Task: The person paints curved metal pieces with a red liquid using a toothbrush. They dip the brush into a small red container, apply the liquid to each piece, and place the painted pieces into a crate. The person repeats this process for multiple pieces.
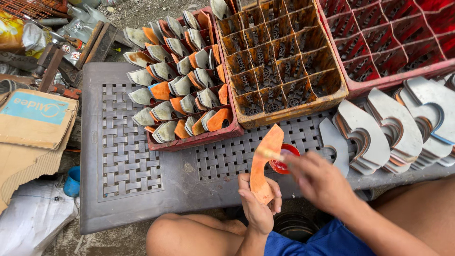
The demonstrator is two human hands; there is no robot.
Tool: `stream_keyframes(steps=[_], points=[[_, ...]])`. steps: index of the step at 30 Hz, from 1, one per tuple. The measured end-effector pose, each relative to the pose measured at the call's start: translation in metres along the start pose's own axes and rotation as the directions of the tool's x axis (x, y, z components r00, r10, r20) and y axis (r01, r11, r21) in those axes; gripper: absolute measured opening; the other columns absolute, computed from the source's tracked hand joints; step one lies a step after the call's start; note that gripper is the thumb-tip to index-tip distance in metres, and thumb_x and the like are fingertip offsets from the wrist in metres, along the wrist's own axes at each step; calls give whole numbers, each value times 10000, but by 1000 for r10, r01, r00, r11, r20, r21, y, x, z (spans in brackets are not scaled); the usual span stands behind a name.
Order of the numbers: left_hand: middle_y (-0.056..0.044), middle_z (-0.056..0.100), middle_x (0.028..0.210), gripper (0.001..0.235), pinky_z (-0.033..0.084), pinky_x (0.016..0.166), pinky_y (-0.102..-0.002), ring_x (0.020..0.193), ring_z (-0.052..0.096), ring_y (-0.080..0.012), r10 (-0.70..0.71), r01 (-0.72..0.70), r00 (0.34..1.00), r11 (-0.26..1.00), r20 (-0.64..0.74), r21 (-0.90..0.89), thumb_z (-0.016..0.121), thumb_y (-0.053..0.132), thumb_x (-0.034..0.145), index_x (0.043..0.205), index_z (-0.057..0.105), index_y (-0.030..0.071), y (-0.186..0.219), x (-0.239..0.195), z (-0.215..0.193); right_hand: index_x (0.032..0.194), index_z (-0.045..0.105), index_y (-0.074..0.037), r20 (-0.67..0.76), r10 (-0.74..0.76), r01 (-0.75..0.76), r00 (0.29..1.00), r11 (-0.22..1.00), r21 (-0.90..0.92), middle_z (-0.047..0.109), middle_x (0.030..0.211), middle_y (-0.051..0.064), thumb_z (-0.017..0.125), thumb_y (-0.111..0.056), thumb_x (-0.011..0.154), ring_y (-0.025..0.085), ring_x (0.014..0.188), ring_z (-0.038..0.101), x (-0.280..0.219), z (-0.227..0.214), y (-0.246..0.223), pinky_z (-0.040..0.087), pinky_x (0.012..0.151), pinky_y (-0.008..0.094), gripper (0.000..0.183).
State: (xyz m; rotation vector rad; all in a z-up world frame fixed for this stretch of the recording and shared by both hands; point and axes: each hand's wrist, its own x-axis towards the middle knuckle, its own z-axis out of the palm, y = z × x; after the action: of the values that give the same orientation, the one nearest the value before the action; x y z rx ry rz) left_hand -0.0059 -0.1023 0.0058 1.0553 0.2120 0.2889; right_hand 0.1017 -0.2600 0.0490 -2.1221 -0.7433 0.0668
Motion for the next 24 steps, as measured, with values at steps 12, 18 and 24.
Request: stream_keyframes(steps=[12,18,24], points=[[-147,594,805,648,334,392,-222,467,468,-124,36,-36,999,999,20,-1,263,678,1035,1175,344,51,4,-1,2,1216,714,-99,-99,23,-36,995,991,-126,681,998,138,739,-12,699,343,802,680,-1,-3,-1,560,627,395,525],[-149,595,795,601,326,380,-226,459,468,-136,14,-14,1000,1000,-16,-18,230,640,1055,1135,357,58,5,0,-2,1218,677,-123,-117,-40,46,992,998,44,675,998,76,645,3,751,261,805,718,-2,-20,17,580,707,357,484],[-151,582,786,518,347,389,-231,461,462,-136,-17,15,999,998,-37,-66,269,559,1085,1154,367,54,5,1,-7,1203,737,-148,-99,156,-174,983,961,-215,677,946,112,753,-34,795,315,748,691,8,-25,17,549,649,406,423]])
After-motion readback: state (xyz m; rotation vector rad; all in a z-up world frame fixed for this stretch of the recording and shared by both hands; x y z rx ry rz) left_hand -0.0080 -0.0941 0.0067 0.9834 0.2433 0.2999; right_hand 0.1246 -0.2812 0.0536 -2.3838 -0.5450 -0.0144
